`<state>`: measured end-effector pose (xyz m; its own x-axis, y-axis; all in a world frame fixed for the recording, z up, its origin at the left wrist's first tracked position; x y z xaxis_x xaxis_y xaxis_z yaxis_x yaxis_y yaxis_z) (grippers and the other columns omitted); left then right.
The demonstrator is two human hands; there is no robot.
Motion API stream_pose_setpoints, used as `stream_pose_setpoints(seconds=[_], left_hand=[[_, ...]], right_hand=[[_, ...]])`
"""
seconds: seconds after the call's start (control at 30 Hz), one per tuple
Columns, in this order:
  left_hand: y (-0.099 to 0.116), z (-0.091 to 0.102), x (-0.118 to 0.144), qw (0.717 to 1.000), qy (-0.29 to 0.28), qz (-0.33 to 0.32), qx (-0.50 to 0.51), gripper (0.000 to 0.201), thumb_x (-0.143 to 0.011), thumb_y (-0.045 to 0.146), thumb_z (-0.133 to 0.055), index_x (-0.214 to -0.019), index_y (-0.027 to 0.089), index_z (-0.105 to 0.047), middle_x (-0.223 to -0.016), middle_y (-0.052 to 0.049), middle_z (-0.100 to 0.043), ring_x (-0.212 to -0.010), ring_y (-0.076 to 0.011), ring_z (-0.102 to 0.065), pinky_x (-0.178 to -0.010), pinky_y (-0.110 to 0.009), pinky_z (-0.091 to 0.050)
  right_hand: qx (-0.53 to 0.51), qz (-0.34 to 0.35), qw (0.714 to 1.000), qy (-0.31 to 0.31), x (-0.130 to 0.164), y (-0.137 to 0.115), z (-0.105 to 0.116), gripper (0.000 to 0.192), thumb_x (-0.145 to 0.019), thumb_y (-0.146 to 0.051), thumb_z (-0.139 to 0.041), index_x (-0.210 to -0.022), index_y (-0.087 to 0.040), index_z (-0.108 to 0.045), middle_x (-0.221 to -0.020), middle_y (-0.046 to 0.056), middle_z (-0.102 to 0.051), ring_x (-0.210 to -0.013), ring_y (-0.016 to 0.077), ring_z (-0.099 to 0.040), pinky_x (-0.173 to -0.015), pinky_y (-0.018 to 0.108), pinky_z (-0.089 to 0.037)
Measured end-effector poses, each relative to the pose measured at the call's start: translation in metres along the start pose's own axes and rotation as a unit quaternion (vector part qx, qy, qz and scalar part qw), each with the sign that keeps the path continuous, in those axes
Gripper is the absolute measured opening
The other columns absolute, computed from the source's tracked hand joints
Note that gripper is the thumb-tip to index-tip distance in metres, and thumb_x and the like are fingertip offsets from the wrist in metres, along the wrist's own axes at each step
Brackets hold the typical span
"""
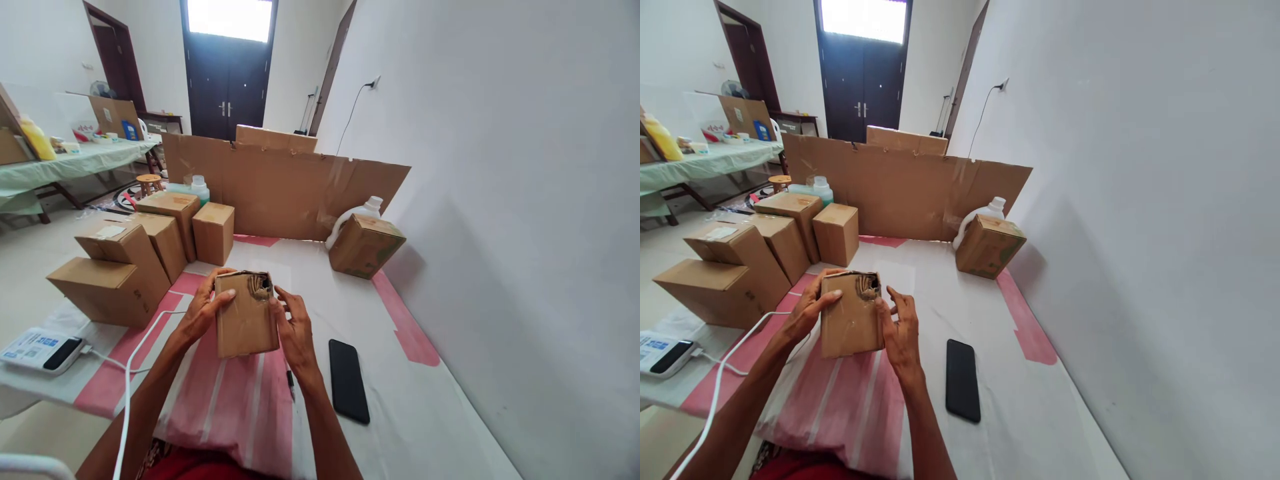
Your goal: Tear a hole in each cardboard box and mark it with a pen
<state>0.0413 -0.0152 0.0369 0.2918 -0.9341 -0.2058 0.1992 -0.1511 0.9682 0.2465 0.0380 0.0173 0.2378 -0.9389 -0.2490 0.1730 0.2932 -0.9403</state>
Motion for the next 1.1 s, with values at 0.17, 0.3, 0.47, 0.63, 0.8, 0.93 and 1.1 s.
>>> stream_pose_setpoints(seconds=[0.17, 0.3, 0.47, 0.63, 0.8, 0.93, 1.1], left_hand=[[0.003, -0.005, 0.008, 1.000, 0.006, -0.005, -0.006, 0.056, -0.088, 0.054, -0.060, -0.133, 0.021, -0.062, -0.125, -0.010, -0.071, -0.108, -0.0284, -0.066, -0.090, -0.037, -0.053], [0.010, 0.000, 0.018, 0.999, -0.027, -0.013, -0.011, 0.059, -0.090, 0.051, -0.061, -0.143, 0.024, -0.058, -0.128, -0.008, -0.072, -0.112, -0.0286, -0.067, -0.094, -0.038, -0.054], [0.028, 0.004, 0.028, 0.995, -0.022, -0.027, -0.094, 0.044, -0.090, 0.048, -0.064, -0.126, 0.023, -0.069, -0.129, -0.008, -0.072, -0.111, -0.0290, -0.070, -0.094, -0.039, -0.056], [0.045, -0.009, 0.025, 0.963, 0.028, -0.117, -0.239, 0.039, -0.090, 0.046, -0.071, -0.122, 0.026, -0.073, -0.122, -0.006, -0.075, -0.114, -0.0289, -0.069, -0.102, -0.044, -0.051], [0.046, -0.020, 0.025, 0.943, 0.036, -0.139, -0.299, 0.024, -0.088, 0.043, -0.072, -0.105, 0.027, -0.076, -0.107, -0.005, -0.076, -0.105, -0.0292, -0.069, -0.097, -0.046, -0.050], [0.044, -0.023, 0.030, 0.941, 0.049, -0.135, -0.308, 0.020, -0.089, 0.040, -0.069, -0.102, 0.026, -0.076, -0.102, -0.005, -0.075, -0.100, -0.0285, -0.067, -0.093, -0.046, -0.050], [0.045, -0.026, 0.034, 0.938, 0.053, -0.146, -0.310, 0.014, -0.088, 0.032, -0.068, -0.098, 0.027, -0.077, -0.095, -0.003, -0.074, -0.095, -0.0266, -0.066, -0.088, -0.042, -0.050]], right_hand=[[0.002, 0.053, 0.999, 0.003, -0.001, -0.020, -0.016, 0.040, -0.105, -0.047, -0.044, -0.108, -0.023, -0.076, -0.102, 0.006, -0.069, -0.095, 0.0225, -0.065, -0.089, 0.035, -0.049], [0.054, 0.043, 0.997, 0.015, 0.022, -0.030, -0.015, 0.039, -0.108, -0.044, -0.042, -0.111, -0.023, -0.075, -0.102, 0.007, -0.068, -0.094, 0.0229, -0.064, -0.088, 0.035, -0.049], [0.056, 0.032, 0.997, 0.031, 0.037, -0.031, -0.011, 0.036, -0.106, -0.043, -0.045, -0.116, -0.022, -0.073, -0.108, 0.009, -0.070, -0.101, 0.0242, -0.067, -0.091, 0.036, -0.050], [0.051, 0.029, 0.998, 0.020, 0.042, -0.034, -0.013, 0.033, -0.104, -0.043, -0.050, -0.116, -0.022, -0.073, -0.108, 0.009, -0.072, -0.091, 0.0223, -0.068, -0.080, 0.034, -0.052], [0.044, 0.030, 0.998, 0.038, 0.047, -0.034, -0.012, 0.035, -0.107, -0.044, -0.047, -0.114, -0.022, -0.074, -0.108, 0.009, -0.073, -0.097, 0.0232, -0.068, -0.085, 0.035, -0.052], [0.085, 0.035, 0.995, 0.045, 0.047, -0.032, -0.015, 0.031, -0.105, -0.039, -0.048, -0.108, -0.022, -0.075, -0.101, 0.009, -0.072, -0.089, 0.0234, -0.068, -0.079, 0.036, -0.051], [0.132, 0.061, 0.988, 0.058, 0.048, -0.035, -0.020, 0.034, -0.103, -0.032, -0.044, -0.108, -0.022, -0.076, -0.095, 0.009, -0.071, -0.085, 0.0241, -0.066, -0.081, 0.039, -0.051]])
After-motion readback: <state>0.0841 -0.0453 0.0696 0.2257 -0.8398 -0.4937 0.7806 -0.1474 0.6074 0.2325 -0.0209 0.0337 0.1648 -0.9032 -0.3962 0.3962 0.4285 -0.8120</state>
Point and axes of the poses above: each hand's wrist, its own x-axis away from the middle knuckle, its own z-axis out of the back of the hand, y = z × x, the point moved 1 cm from there along -x, towards the middle knuckle
